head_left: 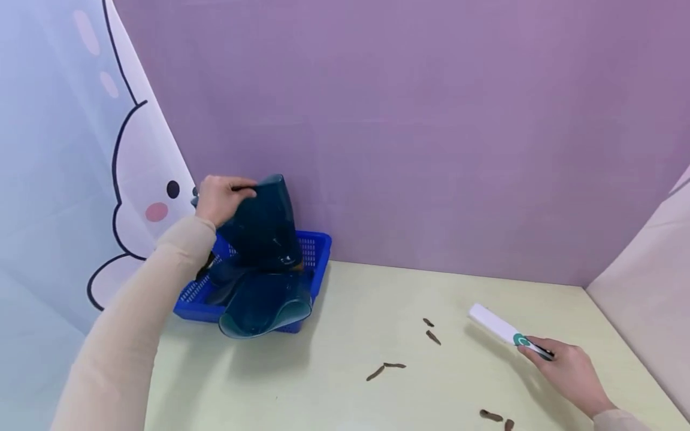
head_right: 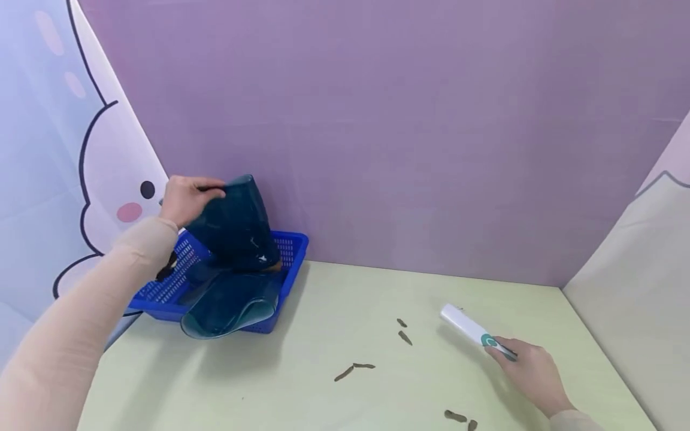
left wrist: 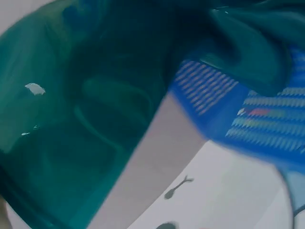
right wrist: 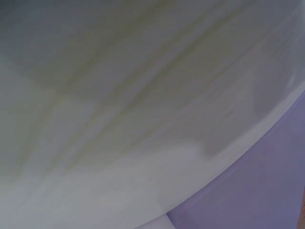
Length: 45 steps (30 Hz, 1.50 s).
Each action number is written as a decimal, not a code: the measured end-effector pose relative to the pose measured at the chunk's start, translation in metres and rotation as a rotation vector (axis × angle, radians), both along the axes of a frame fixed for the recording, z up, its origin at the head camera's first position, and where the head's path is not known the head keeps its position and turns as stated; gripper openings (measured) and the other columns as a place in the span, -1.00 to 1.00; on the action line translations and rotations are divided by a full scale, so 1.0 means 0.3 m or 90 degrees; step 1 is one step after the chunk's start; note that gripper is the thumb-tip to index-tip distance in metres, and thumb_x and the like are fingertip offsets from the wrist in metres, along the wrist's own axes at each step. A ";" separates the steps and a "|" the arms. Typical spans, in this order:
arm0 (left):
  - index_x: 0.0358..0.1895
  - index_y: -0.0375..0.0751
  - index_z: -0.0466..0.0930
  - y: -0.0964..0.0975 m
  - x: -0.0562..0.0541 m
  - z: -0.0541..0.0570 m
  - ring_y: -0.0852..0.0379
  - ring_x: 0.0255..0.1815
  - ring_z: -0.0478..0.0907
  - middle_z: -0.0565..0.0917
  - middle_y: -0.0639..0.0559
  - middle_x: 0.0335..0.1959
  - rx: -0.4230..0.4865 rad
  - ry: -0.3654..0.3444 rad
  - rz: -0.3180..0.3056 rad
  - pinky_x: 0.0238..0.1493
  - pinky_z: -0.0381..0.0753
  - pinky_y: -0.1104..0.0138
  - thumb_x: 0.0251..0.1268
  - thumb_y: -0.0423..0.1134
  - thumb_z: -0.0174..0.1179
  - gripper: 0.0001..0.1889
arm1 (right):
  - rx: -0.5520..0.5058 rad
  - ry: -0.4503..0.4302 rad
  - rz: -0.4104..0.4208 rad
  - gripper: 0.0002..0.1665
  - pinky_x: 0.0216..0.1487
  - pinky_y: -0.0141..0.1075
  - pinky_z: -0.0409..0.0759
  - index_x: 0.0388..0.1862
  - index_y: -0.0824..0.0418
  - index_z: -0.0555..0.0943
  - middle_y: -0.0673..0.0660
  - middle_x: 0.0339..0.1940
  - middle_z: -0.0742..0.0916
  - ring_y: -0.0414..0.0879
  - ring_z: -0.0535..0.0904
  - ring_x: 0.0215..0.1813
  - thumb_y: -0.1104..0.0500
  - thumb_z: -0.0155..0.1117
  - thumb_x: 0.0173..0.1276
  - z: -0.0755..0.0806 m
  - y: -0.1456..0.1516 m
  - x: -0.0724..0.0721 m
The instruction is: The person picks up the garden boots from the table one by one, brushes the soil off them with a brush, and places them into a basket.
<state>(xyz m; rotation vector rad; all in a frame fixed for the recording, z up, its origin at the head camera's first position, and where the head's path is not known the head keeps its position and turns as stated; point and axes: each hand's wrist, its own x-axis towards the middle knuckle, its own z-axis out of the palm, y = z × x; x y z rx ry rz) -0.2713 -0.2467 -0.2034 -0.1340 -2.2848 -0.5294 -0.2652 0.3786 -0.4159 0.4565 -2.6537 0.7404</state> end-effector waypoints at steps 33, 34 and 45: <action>0.11 -0.11 0.51 0.157 0.206 -0.141 -0.10 0.06 0.51 0.55 -0.13 0.09 0.104 -0.424 -0.124 0.05 0.49 -0.03 0.24 -0.03 0.15 -0.59 | -0.030 -0.012 -0.012 -0.58 -0.58 -0.44 0.32 -0.16 0.30 0.68 0.30 -0.30 0.73 -0.36 0.34 -0.56 -0.01 0.32 0.17 0.008 -0.011 -0.013; 0.12 -0.13 0.50 0.164 0.209 -0.139 -0.11 0.07 0.50 0.55 -0.14 0.10 0.094 -0.435 -0.133 0.06 0.48 -0.03 0.24 -0.06 0.15 -0.59 | -0.029 -0.016 -0.014 -0.57 -0.59 -0.44 0.32 -0.15 0.30 0.68 0.30 -0.29 0.73 -0.35 0.34 -0.56 -0.02 0.31 0.18 0.009 -0.010 -0.012; 0.20 -0.19 0.42 0.358 0.346 -0.070 -0.07 0.13 0.47 0.55 -0.09 0.11 -0.141 -0.436 -0.155 0.08 0.47 0.03 0.22 -0.05 0.17 -0.49 | -0.086 -0.159 -0.042 -0.40 -0.54 -0.41 0.31 0.01 0.32 0.59 0.17 -0.38 0.71 -0.28 0.33 -0.54 -0.16 0.16 0.26 0.055 -0.042 0.020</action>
